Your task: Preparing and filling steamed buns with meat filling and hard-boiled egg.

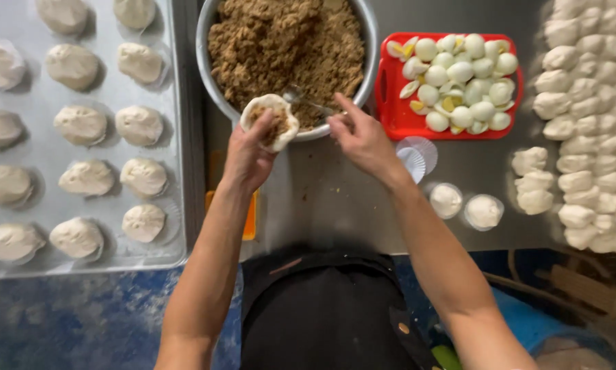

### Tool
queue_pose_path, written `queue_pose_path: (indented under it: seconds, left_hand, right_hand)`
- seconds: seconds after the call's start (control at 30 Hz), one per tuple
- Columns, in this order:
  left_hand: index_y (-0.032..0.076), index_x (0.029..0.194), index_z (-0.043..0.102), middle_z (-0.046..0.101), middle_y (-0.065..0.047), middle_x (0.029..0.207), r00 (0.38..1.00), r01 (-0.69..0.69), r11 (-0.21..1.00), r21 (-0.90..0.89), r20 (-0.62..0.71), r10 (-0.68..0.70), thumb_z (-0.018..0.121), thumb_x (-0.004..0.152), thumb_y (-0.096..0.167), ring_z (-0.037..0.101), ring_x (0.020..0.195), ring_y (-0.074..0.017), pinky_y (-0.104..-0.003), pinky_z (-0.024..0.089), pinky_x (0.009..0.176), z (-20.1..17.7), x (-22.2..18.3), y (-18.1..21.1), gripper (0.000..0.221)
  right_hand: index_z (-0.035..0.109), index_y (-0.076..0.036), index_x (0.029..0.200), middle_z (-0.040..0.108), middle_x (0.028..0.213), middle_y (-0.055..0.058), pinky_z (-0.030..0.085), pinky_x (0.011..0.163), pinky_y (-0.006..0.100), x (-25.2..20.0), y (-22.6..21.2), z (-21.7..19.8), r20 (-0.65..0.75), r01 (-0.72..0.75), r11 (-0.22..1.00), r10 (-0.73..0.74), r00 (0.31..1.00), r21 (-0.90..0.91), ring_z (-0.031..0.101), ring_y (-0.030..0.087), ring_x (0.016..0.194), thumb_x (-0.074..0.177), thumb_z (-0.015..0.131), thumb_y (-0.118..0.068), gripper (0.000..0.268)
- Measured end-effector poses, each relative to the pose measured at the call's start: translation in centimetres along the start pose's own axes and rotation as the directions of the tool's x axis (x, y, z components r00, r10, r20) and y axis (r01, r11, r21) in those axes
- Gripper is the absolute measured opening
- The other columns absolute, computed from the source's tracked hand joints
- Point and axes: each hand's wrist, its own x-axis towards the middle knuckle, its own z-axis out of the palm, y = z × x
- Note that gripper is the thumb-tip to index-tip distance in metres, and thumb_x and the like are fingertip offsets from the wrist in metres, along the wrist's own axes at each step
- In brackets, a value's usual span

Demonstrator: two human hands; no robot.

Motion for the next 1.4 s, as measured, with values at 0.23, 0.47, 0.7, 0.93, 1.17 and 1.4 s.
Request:
queue_pose_path:
  seconds: [0.23, 0.47, 0.7, 0.93, 1.17, 1.4]
  left_hand:
    - [0.005, 0.135, 0.057, 0.068, -0.013, 0.127, 0.986, 0.052, 0.990, -0.132, -0.153, -0.073, 0.062, 0.098, 0.028, 0.068, 0.119, -0.0263, -0.045, 0.057, 0.105, -0.8, -3.7, 1.9, 0.044]
    - [0.006, 0.133, 0.057, 0.067, -0.008, 0.128, 0.984, 0.028, 0.994, -0.104, -0.173, -0.046, 0.065, 0.098, 0.019, 0.065, 0.120, -0.0216, -0.043, 0.052, 0.109, -3.1, -5.8, 1.5, 0.038]
    - [0.002, 0.132, 0.058, 0.069, -0.013, 0.121, 0.981, 0.135, 0.983, 0.123, -0.155, -0.115, 0.066, 0.092, 0.020, 0.068, 0.115, -0.0235, -0.039, 0.056, 0.104, 2.5, -5.3, -0.4, 0.045]
    - [-0.002, 0.135, 0.055, 0.069, -0.013, 0.122, 0.981, 0.156, 0.982, 0.105, -0.129, -0.142, 0.064, 0.096, 0.016, 0.068, 0.113, -0.0244, -0.041, 0.056, 0.101, 4.6, -3.0, -2.1, 0.044]
    - [-0.002, 0.134, 0.055, 0.068, -0.015, 0.122, 0.964, 0.243, 0.960, 0.136, -0.139, -0.224, 0.063, 0.096, 0.012, 0.070, 0.111, -0.0243, -0.041, 0.058, 0.099, 5.1, -0.7, -3.9, 0.041]
    - [-0.002, 0.135, 0.054, 0.068, -0.015, 0.124, 0.975, 0.224, 0.961, 0.165, -0.051, -0.218, 0.064, 0.097, 0.011, 0.069, 0.113, -0.0227, -0.039, 0.058, 0.098, 6.7, -0.1, -4.0, 0.042]
  right_hand:
    - [0.067, 0.001, 0.130, 0.075, 0.109, 0.011, 0.060, 0.082, 0.028, -1.4, 11.6, -9.2, -0.105, -0.095, 0.995, 0.091, 0.990, -0.036, 0.074, 0.015, 0.098, 0.104, 0.062, -0.016, 0.032]
    - [0.072, 0.002, 0.116, 0.077, 0.091, 0.012, 0.060, 0.072, 0.033, -4.0, 17.2, -13.4, -0.304, -0.262, 0.954, 0.208, 0.930, -0.148, 0.075, 0.016, 0.080, 0.099, 0.064, -0.011, 0.023]
    - [0.076, -0.002, 0.113, 0.076, 0.100, 0.018, 0.057, 0.079, 0.041, 1.8, 19.4, -17.1, -0.457, -0.152, 0.866, -0.096, 0.884, -0.476, 0.074, 0.032, 0.090, 0.098, 0.069, -0.013, 0.020]
    - [0.075, -0.003, 0.109, 0.075, 0.102, 0.019, 0.056, 0.084, 0.046, 5.4, 22.4, -18.6, -0.363, -0.195, 0.815, -0.020, 0.932, -0.545, 0.072, 0.038, 0.095, 0.088, 0.079, -0.023, 0.029]
    - [0.071, -0.002, 0.112, 0.074, 0.104, 0.019, 0.054, 0.085, 0.046, 5.3, 20.3, -18.5, -0.286, -0.270, 0.813, 0.133, 0.949, -0.517, 0.070, 0.037, 0.097, 0.084, 0.083, -0.026, 0.038]
    - [0.073, -0.004, 0.113, 0.076, 0.101, 0.013, 0.057, 0.082, 0.038, 5.6, 22.4, -21.4, -0.186, -0.246, 0.871, 0.182, 0.966, -0.425, 0.073, 0.025, 0.091, 0.095, 0.081, -0.028, 0.032]
